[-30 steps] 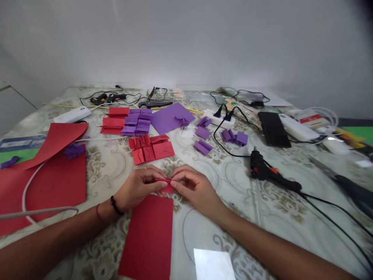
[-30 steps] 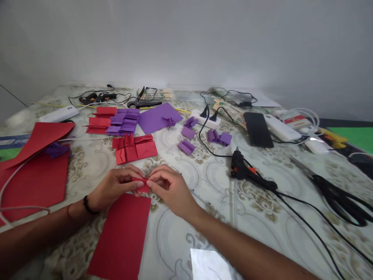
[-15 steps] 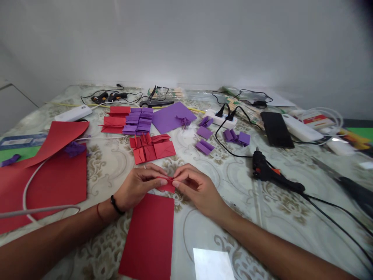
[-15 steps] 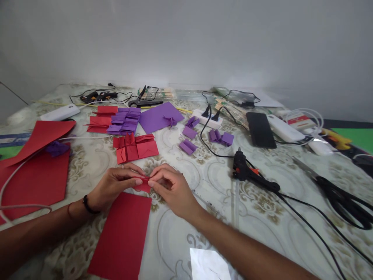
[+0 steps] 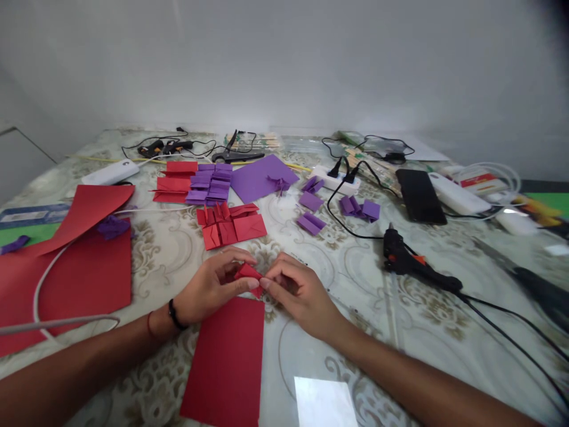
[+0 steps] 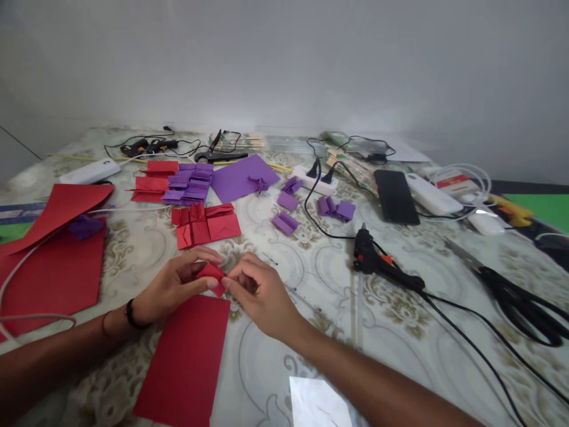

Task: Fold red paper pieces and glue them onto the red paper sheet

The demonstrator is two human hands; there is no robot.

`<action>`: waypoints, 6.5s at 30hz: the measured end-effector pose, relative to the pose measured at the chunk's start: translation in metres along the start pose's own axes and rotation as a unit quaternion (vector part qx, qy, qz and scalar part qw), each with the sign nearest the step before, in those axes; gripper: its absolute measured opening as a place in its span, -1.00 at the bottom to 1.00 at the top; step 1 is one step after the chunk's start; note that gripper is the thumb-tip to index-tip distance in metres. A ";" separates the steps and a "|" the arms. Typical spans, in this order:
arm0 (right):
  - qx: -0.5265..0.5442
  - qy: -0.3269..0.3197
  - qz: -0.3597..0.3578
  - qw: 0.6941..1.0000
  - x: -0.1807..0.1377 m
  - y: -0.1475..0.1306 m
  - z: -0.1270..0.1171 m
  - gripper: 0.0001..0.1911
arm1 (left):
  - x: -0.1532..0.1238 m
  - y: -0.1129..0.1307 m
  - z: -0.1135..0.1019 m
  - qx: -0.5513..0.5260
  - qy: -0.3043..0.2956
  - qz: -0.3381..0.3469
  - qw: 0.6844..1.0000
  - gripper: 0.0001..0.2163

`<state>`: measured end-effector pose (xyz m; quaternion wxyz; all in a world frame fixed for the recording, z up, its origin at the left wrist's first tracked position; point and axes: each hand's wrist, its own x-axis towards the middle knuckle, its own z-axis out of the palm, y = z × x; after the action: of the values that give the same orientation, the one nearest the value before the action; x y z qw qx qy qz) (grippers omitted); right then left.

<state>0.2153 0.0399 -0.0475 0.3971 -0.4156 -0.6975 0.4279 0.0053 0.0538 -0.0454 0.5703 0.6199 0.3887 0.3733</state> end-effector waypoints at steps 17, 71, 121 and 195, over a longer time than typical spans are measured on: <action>-0.050 -0.067 0.020 0.996 0.001 0.000 0.001 -0.80 | -0.002 0.002 0.006 0.035 0.037 0.001 0.999 -0.86; -0.087 -0.065 -0.036 0.993 -0.002 0.001 0.003 -0.61 | -0.010 0.002 0.012 0.085 -0.036 -0.008 0.996 -0.94; -0.103 -0.048 -0.051 0.992 0.003 0.005 0.002 -0.84 | -0.005 0.003 0.007 0.341 -0.049 0.125 0.930 -0.89; -0.032 -0.006 -0.052 0.998 0.006 0.009 -0.007 -0.87 | 0.005 0.004 -0.009 0.203 -0.043 0.020 0.978 -0.83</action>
<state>0.2223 0.0497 -0.0525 0.4008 -0.3884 -0.7341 0.3867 -0.0002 0.0617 -0.0405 0.4415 0.7459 0.4186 0.2710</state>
